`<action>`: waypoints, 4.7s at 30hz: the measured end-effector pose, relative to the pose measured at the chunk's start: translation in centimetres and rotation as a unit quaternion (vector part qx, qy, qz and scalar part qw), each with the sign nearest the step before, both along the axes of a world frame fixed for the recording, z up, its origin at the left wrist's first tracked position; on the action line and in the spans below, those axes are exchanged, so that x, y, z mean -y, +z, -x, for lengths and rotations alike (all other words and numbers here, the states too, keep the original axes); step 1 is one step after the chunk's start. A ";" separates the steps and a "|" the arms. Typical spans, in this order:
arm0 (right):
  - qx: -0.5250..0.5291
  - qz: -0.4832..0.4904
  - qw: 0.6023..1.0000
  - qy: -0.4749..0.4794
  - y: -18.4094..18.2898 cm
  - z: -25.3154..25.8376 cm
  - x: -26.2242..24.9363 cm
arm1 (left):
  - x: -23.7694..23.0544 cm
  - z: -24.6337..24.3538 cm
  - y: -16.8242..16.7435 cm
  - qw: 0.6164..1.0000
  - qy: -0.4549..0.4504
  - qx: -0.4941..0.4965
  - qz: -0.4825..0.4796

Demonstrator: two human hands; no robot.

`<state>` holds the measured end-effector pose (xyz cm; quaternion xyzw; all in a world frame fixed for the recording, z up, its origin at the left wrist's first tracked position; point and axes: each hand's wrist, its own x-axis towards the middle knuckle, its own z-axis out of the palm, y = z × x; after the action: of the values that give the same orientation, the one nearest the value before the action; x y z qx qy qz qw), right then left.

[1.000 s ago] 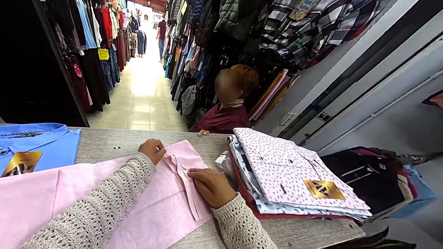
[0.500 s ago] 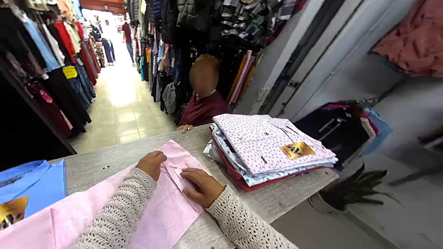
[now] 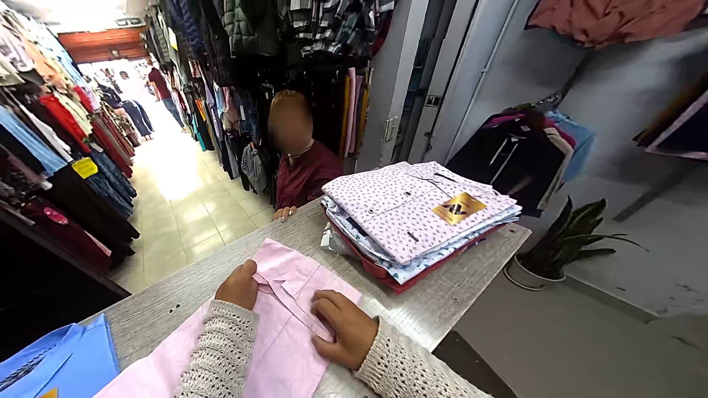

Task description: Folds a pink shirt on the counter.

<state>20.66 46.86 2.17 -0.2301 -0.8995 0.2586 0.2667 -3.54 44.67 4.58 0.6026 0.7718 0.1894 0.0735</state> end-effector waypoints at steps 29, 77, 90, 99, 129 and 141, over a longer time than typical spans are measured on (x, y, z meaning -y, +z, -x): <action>-0.076 -0.080 0.994 0.008 -1.2 -1.8 -0.2 | 0.1 -0.7 -0.2 0.994 -0.107 0.005 -0.021; 0.151 0.052 0.985 0.067 1.7 9.2 -11.3 | 0.1 -1.7 1.0 0.987 -0.134 0.082 0.025; 0.249 0.063 0.966 0.017 2.3 9.2 -10.5 | 0.8 -1.1 1.2 0.968 -0.249 0.003 -0.025; 0.322 0.061 0.945 0.004 2.8 9.6 -10.0 | -0.3 2.4 0.3 0.987 0.108 0.104 0.062; 0.190 0.076 0.977 0.053 2.2 8.7 -11.0 | 0.8 -1.8 -1.0 0.952 -0.223 0.014 -0.211; 0.287 0.066 0.955 0.025 2.9 9.0 -10.6 | 0.7 -3.7 1.6 0.984 -0.003 0.043 0.172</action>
<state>11.63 57.44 5.10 -0.2893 -0.9245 0.2470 -0.0247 0.13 44.00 6.17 0.5750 0.7869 0.0790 0.2096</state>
